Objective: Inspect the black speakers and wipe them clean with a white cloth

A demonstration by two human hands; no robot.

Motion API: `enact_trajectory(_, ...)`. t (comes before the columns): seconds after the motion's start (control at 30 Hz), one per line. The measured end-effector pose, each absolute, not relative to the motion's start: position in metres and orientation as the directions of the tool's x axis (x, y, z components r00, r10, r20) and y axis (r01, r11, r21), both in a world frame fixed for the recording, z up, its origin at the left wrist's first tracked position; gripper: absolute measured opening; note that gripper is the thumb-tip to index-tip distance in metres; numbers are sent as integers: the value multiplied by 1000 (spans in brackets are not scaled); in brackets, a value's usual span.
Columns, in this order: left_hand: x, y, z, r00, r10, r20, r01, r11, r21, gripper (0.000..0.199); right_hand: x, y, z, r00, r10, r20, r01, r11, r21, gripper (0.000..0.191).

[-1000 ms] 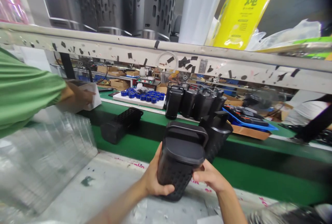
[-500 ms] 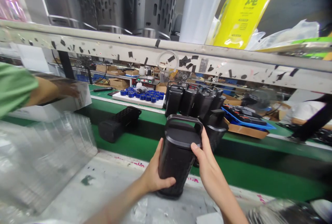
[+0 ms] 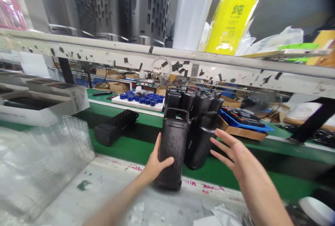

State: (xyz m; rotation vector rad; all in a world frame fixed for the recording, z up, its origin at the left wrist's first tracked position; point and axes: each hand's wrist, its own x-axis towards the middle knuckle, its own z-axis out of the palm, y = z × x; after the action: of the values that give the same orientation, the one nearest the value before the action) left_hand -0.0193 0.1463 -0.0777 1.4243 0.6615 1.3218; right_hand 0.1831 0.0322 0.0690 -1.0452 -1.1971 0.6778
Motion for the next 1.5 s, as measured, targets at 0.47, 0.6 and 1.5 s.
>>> enact_trajectory(0.47,-19,131,-84,189,874,448,-135,-428,893,113,207,30,79,409,666,624,498,410,-764,39)
enact_trajectory(0.6,-17,116,-97,181,841,509,6,-519,855,109,185,34,72,91,568,818,743,508,-435,19)
enact_trajectory(1.5,-44,215,-60,26,1000,4,-241,3,971,39,221,29,75,229,546,806,766,410,-495,26)
